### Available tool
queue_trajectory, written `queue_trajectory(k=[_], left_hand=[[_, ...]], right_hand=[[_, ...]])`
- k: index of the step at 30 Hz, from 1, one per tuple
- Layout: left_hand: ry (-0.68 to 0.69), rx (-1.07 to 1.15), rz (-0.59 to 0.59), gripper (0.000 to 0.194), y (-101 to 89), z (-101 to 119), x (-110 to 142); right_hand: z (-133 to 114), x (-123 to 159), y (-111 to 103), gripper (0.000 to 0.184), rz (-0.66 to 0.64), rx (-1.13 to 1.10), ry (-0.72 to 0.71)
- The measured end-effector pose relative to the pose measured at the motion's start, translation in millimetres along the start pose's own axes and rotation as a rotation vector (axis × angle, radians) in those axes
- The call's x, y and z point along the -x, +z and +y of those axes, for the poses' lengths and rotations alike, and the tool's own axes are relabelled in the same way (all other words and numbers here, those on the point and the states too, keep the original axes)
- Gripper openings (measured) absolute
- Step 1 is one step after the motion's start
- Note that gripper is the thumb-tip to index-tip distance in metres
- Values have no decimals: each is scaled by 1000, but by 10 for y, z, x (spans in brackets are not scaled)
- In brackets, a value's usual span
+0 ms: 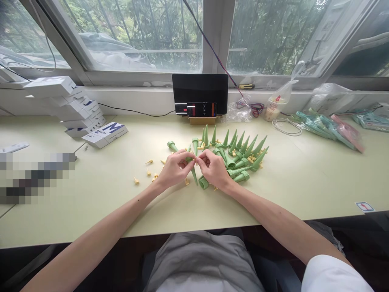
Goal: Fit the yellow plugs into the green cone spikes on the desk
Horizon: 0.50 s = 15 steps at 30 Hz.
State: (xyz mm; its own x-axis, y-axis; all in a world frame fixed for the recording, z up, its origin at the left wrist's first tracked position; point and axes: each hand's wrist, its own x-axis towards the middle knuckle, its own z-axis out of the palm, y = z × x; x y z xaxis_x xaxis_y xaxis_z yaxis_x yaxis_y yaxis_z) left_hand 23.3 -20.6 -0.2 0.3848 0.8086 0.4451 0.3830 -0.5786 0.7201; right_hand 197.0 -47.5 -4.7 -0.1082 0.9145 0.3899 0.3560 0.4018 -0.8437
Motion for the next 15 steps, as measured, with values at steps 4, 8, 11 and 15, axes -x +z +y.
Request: queue_trajectory(k=[4, 8, 11, 15], left_hand=[[-4, 15, -9, 13, -1, 0, -1], [-1, 22, -13, 13, 2, -5, 1], [10, 21, -13, 12, 5, -7, 2], [20, 21, -22, 11, 9, -9, 5]], right_hand=[[10, -10, -16, 38, 0, 17, 11], [18, -18, -21, 42, 6, 38, 0], [19, -16, -13, 41, 13, 46, -20], [13, -5, -2, 35, 5, 20, -46]])
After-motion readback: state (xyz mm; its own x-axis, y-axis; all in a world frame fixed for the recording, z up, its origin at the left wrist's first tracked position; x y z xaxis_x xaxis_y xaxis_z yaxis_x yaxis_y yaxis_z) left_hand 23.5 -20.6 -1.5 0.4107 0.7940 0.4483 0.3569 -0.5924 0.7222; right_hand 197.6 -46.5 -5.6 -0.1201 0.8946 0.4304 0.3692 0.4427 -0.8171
